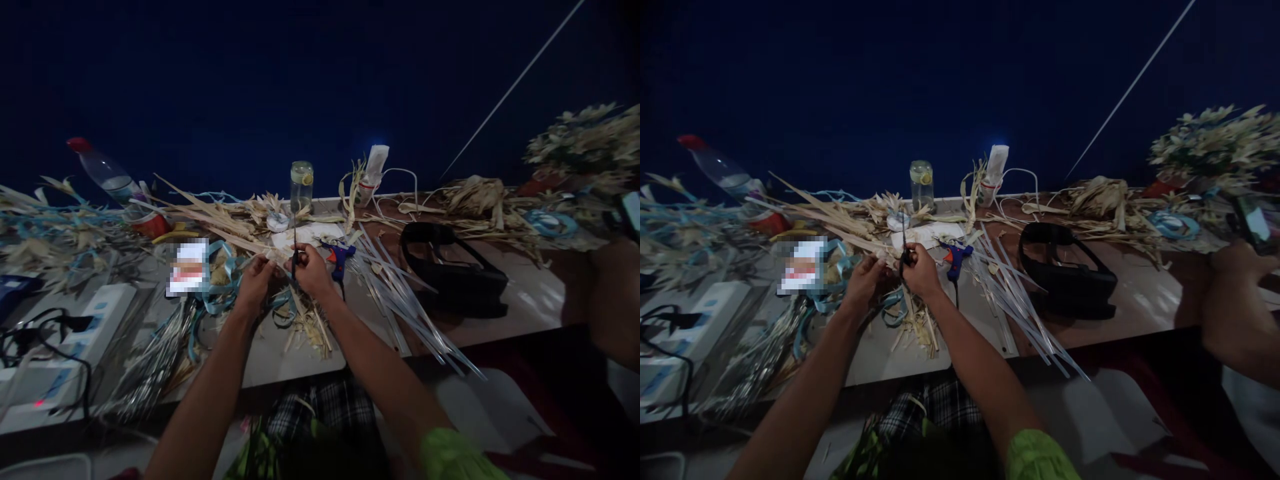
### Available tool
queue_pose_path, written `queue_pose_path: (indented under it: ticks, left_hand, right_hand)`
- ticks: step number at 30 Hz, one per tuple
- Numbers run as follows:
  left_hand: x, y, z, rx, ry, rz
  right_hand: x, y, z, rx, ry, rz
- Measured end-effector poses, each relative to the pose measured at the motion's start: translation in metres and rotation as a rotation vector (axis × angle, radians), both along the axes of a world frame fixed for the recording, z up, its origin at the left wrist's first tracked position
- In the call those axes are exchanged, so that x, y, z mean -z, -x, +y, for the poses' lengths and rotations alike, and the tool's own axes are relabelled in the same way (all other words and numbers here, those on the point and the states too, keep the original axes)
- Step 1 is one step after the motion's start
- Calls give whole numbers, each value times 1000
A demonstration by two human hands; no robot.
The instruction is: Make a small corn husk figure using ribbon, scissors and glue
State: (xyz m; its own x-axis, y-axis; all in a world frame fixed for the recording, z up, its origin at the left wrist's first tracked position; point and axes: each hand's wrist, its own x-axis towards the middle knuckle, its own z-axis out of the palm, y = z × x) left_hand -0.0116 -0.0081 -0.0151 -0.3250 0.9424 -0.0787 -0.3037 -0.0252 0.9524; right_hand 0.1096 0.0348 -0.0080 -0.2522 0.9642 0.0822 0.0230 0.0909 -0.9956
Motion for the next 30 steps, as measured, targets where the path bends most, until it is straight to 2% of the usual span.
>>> queue_pose_path:
  ticks: [3,6,9,14,17,21,25,30]
  left_hand:
    - [2,-1,0,22,64,14]
    - [0,0,0,-28,110,2]
    - [-2,3,1,-91,65,-44]
    - [-6,6,1,-143,13,-118]
    - [-9,5,-1,-152,17,-126]
    - [-10,6,-1,-227,7,-65]
    - [0,12,3,-299,-64,-47]
    - [7,17,9,-332,-110,-149]
  right_hand:
    - [7,5,-2,30,-37,-16]
    - [8,6,-3,27,-40,19]
    - [5,3,-1,40,-20,44]
    - [5,-1,1,-78,-39,-18]
    - [5,-3,-3,-128,-140,-144]
    - [-3,-7,-9,-181,-255,-422]
    - [-15,-8,-15,-257,-322,-603]
    - [-20,-6,-19,-285,-374,-705]
